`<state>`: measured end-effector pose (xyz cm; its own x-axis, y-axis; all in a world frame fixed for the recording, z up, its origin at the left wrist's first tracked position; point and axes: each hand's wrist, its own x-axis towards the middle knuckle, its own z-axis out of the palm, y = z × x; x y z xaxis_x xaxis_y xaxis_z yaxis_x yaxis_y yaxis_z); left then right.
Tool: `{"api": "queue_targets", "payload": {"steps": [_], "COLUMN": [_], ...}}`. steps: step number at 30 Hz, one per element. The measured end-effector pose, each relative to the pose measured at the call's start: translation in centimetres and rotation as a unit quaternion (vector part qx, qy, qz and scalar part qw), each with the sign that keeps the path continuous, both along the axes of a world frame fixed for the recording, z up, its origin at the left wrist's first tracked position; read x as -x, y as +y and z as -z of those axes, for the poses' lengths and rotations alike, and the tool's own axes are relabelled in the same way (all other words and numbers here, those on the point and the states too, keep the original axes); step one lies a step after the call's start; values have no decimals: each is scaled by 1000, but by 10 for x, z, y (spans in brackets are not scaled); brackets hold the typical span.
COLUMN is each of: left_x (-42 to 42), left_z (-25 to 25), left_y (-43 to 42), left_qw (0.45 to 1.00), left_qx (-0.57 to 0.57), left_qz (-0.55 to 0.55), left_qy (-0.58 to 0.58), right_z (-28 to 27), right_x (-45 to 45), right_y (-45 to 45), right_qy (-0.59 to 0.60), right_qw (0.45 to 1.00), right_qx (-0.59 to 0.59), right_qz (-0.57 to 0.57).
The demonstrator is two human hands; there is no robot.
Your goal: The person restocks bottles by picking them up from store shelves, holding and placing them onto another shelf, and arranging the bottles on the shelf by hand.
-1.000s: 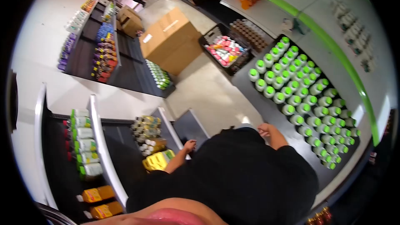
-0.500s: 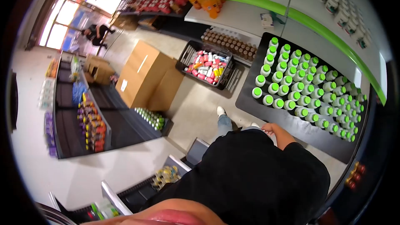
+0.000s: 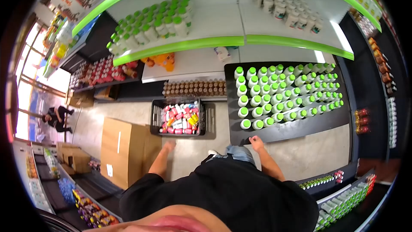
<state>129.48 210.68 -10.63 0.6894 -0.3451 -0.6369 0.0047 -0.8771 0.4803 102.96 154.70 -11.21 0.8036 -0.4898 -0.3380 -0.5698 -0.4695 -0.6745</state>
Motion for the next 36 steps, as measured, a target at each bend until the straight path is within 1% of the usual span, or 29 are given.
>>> {"api": "queue_targets", "payload": {"steps": [1, 2, 3, 4, 5, 6, 7, 8, 9, 10, 11, 12, 13, 14, 15, 16, 17, 18, 20, 22, 24, 25, 26, 27, 28, 31, 32, 34, 36], "left_x": [-36, -68, -91, -111, -118, -124, -128, -118, -108, -94, -79, -76, -80, -94, -109, -133, -157, -183, -227, -286, -346, -373, -396, -419, -437, -453, -452, -444, -436], "left_z": [-2, -4, -26, -66, -101, -117, -126, -173, -207, -260, -308, -340, -354, -355, -372, -379, -383, -381, -403, -390, -382, -384, -388, -388, -382, -366, -362, -352, -356], "left_y": [-27, -58, -99, -147, -193, -233, -274, -316, -351, -382, -405, -425, -443, -462, -479, -498, -517, -537, -579, -641, -703, -730, -755, -778, -799, -835, -843, -856, -860], "left_qw": [995, 989, 986, 988, 984, 973, 960, 957, 932, 897, 883, 871, 845, 813, 831, 794, 798, 808, 831, 810, 790, 795, 799, 807, 815, 826, 833, 834, 833], "left_qx": [45, 95, 111, 127, 137, 209, 246, 268, 318, 325, 338, 344, 378, 418, 405, 452, 468, 464, 461, 476, 499, 504, 506, 495, 480, 456, 483, 461, 442], "left_qz": [-88, -108, -63, -32, -17, -37, -4, 42, 112, 215, 250, 277, 282, 276, 264, 273, 260, 236, 217, 209, 186, 142, 98, 74, 50, 55, 45, 0, -35], "left_qy": [6, -36, -109, -84, -110, -92, -136, -105, -133, -207, -208, -216, -250, -297, -274, -302, -277, -276, -222, -272, -303, -306, -309, -314, -320, -327, -265, -303, -331], "right_z": [7, 19, 35, 44, 41, 35, 32, 39, 43, 48, 49, 46, 42, 38, 41, 51, 57, 55, 36, 12, 18, 11, 21, 49, 47, 38, 36, 31, 25], "right_x": [4, 13, 23, 29, 41, 49, 55, 65, 75, 87, 90, 91, 97, 105, 112, 114, 120, 123, 123, 116, 114, 104, 104, 106, 96, 60, 48, 24, 4], "right_y": [6, 11, 14, 7, 4, 1, 0, -3, -4, -1, -4, -6, 0, 4, 5, 10, 22, 30, 69, 102, 154, 178, 204, 237, 259, 296, 304, 317, 314], "right_qy": [-23, 34, 91, 143, 177, 207, 235, 196, 171, 148, 123, 121, 122, 122, 106, 88, 72, 69, 21, -34, -63, -30, 0, -21, -5, 19, 23, 17, 8], "right_qw": [999, 999, 994, 984, 968, 947, 918, 913, 907, 898, 885, 872, 858, 842, 835, 827, 817, 802, 746, 682, 612, 598, 579, 581, 578, 567, 560, 550, 533], "right_qx": [30, -12, -55, -97, -157, -217, -278, -304, -298, -291, -284, -290, -296, -301, -302, -303, -306, -315, -320, -309, -324, -342, -382, -377, -386, -417, -420, -424, -421], "right_qz": [21, 27, 32, 36, 79, 118, 155, 189, 243, 296, 349, 375, 403, 432, 447, 465, 483, 503, 584, 662, 719, 724, 720, 722, 719, 710, 714, 719, 734]}}
